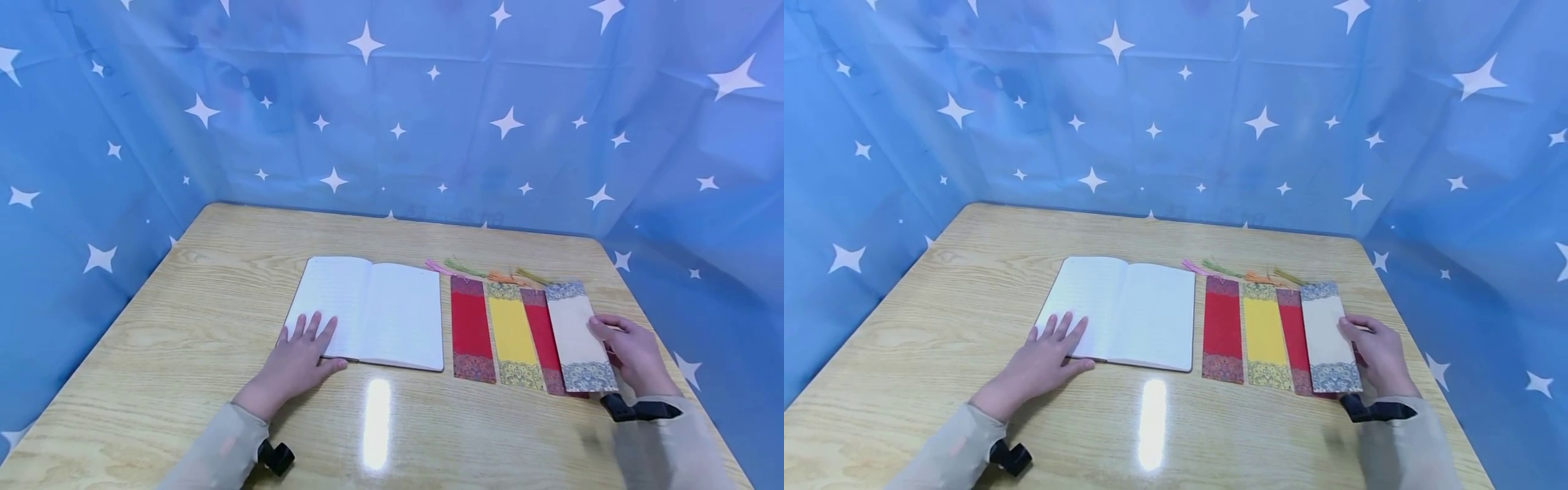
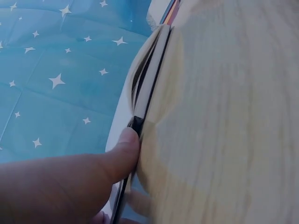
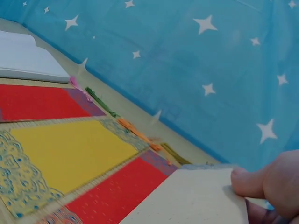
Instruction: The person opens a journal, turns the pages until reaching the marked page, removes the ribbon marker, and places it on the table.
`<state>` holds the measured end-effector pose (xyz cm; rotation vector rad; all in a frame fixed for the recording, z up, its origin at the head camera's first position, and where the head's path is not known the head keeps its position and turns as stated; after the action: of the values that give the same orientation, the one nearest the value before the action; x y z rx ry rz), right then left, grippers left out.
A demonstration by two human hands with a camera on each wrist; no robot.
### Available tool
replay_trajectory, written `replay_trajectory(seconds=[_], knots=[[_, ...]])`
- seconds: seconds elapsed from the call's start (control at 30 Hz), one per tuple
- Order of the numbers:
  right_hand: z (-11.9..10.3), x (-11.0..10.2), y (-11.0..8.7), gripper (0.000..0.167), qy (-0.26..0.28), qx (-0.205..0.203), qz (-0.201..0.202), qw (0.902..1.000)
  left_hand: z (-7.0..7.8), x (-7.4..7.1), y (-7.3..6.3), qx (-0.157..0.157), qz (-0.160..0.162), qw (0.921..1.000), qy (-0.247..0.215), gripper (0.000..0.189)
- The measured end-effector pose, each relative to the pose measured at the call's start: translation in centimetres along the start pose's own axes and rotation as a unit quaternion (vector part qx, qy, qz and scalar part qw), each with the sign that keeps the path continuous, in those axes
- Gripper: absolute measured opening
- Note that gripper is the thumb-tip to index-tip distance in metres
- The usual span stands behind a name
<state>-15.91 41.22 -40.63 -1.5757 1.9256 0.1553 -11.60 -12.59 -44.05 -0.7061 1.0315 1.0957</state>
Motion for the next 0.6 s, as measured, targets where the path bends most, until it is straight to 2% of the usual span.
replay_trajectory(seconds=[0.2, 0.4, 0.5, 0.6], knots=[[0.5, -1.1, -0.2, 0.056, -0.024, -0.01, -0.011, 0.9996, -0.2, -0.6, -0.1, 0.019, 0.017, 0.9997, -0.007, 0.074], [1.0, -1.7, -0.2, 0.034, -0.012, -0.015, -0.026, 0.9995, -0.5, -1.3, -0.6, 0.056, 0.063, 0.9958, 0.035, 0.07], [1.4, -2.1, -0.1, 0.039, -0.024, -0.012, -0.022, 0.9994, -0.8, -1.6, -0.9, 0.082, 0.089, 0.9906, 0.062, 0.067], [1.7, -2.5, -0.1, 0.052, -0.039, -0.007, -0.013, 0.9991, -1.1, -1.9, -1.3, 0.107, 0.123, 0.9823, 0.092, 0.064]])
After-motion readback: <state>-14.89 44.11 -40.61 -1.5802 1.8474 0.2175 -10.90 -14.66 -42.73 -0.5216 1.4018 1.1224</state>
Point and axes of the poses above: each hand's wrist, its own y-axis towards the middle knuckle, its own x-axis out of the palm, z = x × y, the point moved 3 cm from there along y, towards the middle knuckle, and after that the axes turned 6 degrees about -y, right-handed, at the moved point
